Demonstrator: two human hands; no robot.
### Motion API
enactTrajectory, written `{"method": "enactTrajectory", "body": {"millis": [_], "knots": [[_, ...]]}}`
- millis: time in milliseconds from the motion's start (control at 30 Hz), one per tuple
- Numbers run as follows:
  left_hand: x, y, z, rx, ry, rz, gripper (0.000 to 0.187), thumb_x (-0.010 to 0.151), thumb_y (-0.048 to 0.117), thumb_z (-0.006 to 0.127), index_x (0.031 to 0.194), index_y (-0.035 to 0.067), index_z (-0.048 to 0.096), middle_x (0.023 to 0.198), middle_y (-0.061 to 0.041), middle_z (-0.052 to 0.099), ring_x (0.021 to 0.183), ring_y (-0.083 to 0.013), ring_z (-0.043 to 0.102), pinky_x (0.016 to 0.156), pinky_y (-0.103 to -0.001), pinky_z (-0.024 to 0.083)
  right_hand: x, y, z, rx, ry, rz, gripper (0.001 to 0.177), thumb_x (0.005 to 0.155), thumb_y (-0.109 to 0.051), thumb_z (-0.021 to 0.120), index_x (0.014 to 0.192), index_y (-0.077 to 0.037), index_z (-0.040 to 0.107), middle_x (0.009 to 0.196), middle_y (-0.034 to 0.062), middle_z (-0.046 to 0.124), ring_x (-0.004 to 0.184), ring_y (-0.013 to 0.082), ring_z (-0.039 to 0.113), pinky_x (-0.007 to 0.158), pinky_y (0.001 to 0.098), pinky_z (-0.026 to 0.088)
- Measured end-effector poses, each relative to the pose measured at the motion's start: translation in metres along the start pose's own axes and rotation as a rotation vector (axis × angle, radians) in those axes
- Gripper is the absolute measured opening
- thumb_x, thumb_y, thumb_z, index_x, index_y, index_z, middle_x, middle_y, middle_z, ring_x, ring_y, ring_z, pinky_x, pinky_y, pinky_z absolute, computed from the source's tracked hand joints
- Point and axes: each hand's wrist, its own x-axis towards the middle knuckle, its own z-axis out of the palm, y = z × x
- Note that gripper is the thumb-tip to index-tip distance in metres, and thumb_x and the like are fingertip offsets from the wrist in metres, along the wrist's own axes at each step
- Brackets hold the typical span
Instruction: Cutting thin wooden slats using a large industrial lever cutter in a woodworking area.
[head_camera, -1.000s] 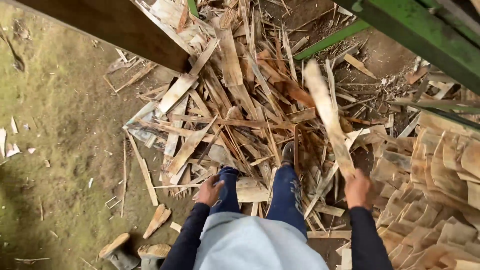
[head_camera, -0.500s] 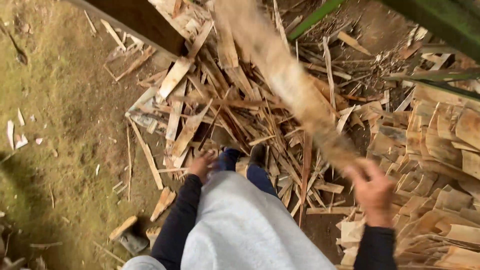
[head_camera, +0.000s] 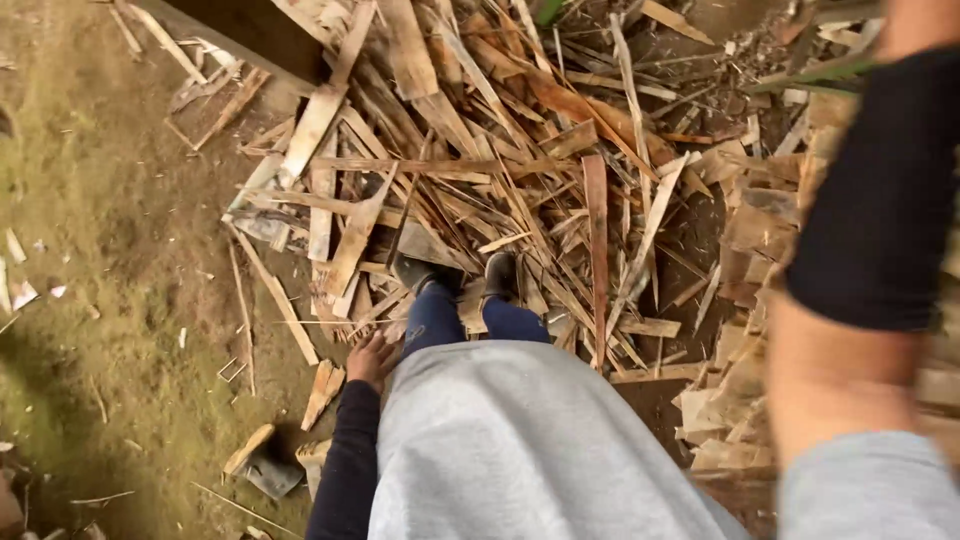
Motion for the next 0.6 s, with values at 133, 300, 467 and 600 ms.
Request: {"method": "enactTrajectory", "body": {"millis": [133,300,467,600], "knots": [[0.011,-0.033,-0.064,1.003,0.24,0.471,0.034,0.109,0.028,0.057,0.142,0.021,0.062,0.132,-0.01,0.067,0.12,-0.0333,0.065,0.088,-0.045,0.054,-0.033,0.056,0.088,0.046,-0.063,-0.019,0.032,0.115,-0.02,0.07,0.088,-0.002,0.064,0.083,0.0082,0.064,0.075,0.0173,0.06,0.072,0.0322,0.05],[0.01,-0.038,-0.142,1.791,0.311,0.588,0.043,0.1,0.029,0.047,0.14,0.03,0.064,0.134,-0.013,0.066,0.114,-0.0347,0.067,0.091,-0.047,0.056,-0.167,0.014,0.193,0.216,-0.544,0.183,0.022,0.095,-0.021,0.074,0.111,-0.006,0.076,0.112,0.0064,0.07,0.103,0.0173,0.063,0.092,0.0371,0.048],[0.021,-0.001,-0.183,1.669,0.345,0.373,0.048,0.11,0.045,0.037,0.126,0.016,0.072,0.126,-0.015,0.072,0.115,-0.0345,0.068,0.098,-0.046,0.054,-0.201,-0.09,0.263,0.171,-0.892,0.33,0.038,0.098,-0.025,0.071,0.135,-0.015,0.072,0.101,0.0178,0.072,0.082,0.0375,0.066,0.079,0.0572,0.057],[0.056,0.076,-0.216,1.629,0.269,0.273,0.052,0.105,0.049,0.034,0.133,0.021,0.068,0.124,-0.021,0.068,0.114,-0.0383,0.066,0.097,-0.048,0.052,-0.143,-0.219,0.27,0.305,-0.621,0.047,0.035,0.097,-0.022,0.072,0.13,-0.01,0.071,0.11,0.0078,0.075,0.097,0.018,0.069,0.087,0.0339,0.057]]}}
